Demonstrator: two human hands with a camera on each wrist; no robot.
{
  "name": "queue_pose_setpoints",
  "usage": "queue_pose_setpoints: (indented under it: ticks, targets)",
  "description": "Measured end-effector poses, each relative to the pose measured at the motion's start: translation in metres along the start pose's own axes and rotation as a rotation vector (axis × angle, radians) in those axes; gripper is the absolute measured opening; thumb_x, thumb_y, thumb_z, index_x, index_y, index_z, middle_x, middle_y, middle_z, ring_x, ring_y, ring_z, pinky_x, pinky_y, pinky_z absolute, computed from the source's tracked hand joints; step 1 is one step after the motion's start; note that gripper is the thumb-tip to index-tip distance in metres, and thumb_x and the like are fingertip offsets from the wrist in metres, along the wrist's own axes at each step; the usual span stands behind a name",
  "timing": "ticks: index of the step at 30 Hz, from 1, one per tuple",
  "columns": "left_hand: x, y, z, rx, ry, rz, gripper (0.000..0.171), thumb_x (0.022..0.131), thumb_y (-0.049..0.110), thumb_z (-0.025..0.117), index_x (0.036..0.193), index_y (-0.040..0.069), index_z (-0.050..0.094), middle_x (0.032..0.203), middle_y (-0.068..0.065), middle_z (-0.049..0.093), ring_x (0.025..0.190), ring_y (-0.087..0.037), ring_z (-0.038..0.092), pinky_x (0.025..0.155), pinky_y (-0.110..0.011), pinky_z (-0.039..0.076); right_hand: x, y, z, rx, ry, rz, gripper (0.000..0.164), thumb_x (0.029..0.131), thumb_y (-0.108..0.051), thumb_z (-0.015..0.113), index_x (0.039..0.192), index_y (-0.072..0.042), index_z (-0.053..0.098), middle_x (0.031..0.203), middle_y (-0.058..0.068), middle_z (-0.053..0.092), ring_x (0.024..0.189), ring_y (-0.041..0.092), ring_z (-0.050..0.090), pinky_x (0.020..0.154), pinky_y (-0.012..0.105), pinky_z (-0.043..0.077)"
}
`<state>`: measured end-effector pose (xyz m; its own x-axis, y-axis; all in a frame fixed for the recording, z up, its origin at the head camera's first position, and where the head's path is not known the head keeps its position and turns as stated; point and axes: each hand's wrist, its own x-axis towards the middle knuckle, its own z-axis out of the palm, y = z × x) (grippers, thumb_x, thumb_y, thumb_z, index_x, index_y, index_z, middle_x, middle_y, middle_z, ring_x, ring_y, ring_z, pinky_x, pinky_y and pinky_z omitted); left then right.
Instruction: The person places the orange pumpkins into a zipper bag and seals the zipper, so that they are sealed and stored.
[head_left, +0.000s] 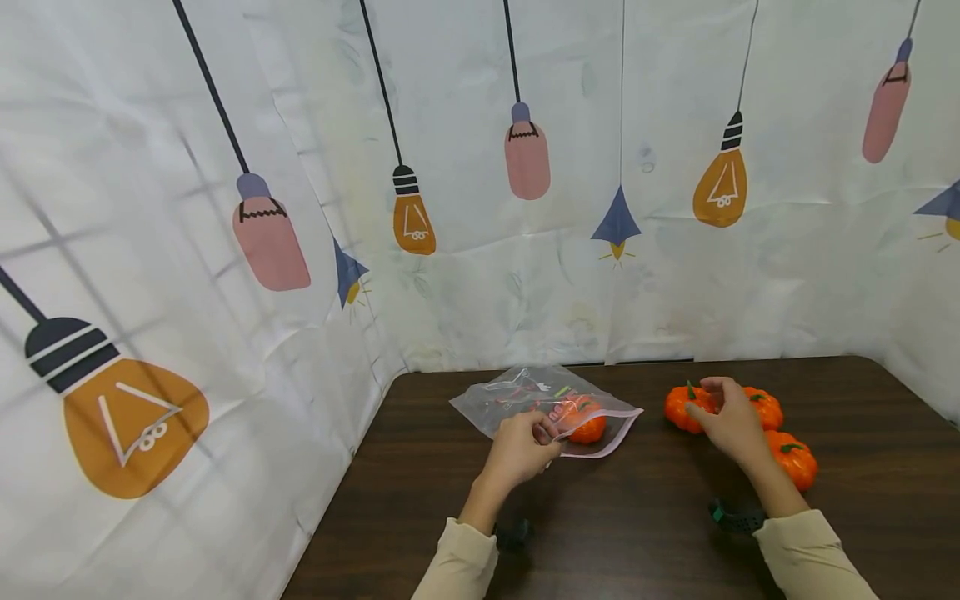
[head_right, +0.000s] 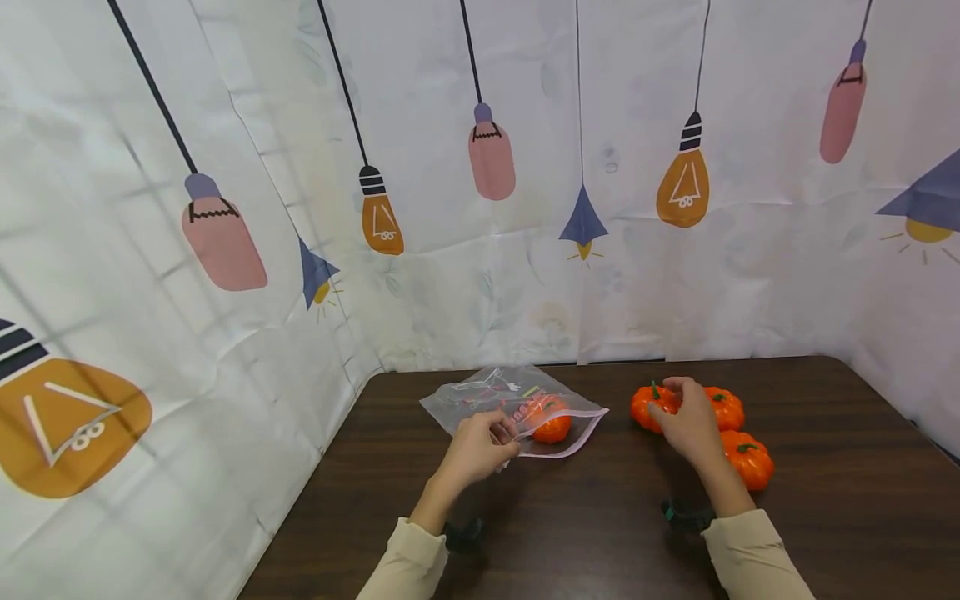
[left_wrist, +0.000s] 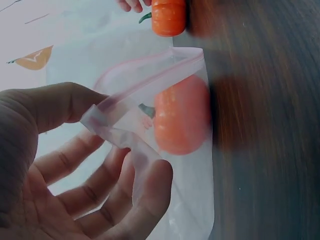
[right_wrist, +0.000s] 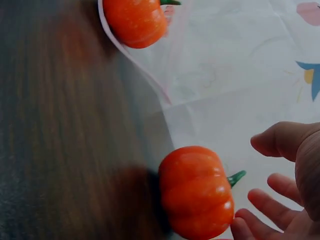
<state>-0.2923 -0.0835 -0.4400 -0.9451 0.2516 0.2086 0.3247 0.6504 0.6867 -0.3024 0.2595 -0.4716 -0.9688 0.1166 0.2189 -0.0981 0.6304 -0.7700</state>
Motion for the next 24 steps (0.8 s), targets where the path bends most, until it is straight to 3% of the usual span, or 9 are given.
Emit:
queue_pose_setpoints:
  ticks: [8,14,20,24]
  targets:
    - [0.005,-0.009,0.001,-0.037,0.011,0.076,0.008,0.082,0.012,0.076,0.087,0.017,0.074,0.076,0.005,0.070,0.065,-0.006,0.060,0.061,-0.022,0.050,0.005,0.009,0.011,-0.096,0.024,-0.035,0.070,0.095,-0.021,0.067,0.147,0.013,0.034,0.144,0.042,0.040,0.128,0.059,0.039,0.103,0.072,0.034]
    - [0.006,-0.014,0.002,-0.093,0.026,0.115,0.007,0.087,0.010,0.076,0.092,0.015,0.076,0.081,0.001,0.072,0.070,-0.010,0.063,0.062,-0.021,0.051,0.008,0.014,0.020,-0.192,-0.014,-0.061,0.078,0.091,-0.023,0.072,0.147,0.015,0.032,0.144,0.044,0.035,0.126,0.063,0.033,0.105,0.075,0.028]
    - [0.009,-0.016,0.005,-0.158,0.038,0.131,0.005,0.089,0.008,0.076,0.093,0.011,0.077,0.083,-0.005,0.074,0.063,-0.013,0.064,0.055,-0.020,0.053,0.005,0.014,0.026,-0.205,-0.058,-0.017,0.082,0.090,-0.026,0.075,0.149,0.012,0.031,0.144,0.044,0.026,0.123,0.065,0.031,0.099,0.076,0.035]
    - [0.009,-0.018,0.007,-0.142,0.069,0.162,0.005,0.089,0.009,0.077,0.093,0.012,0.078,0.084,-0.004,0.075,0.065,-0.013,0.065,0.059,-0.019,0.053,0.004,0.015,0.027,-0.202,-0.103,0.008,0.087,0.089,-0.029,0.076,0.150,0.010,0.029,0.142,0.046,0.026,0.123,0.065,0.033,0.097,0.076,0.037]
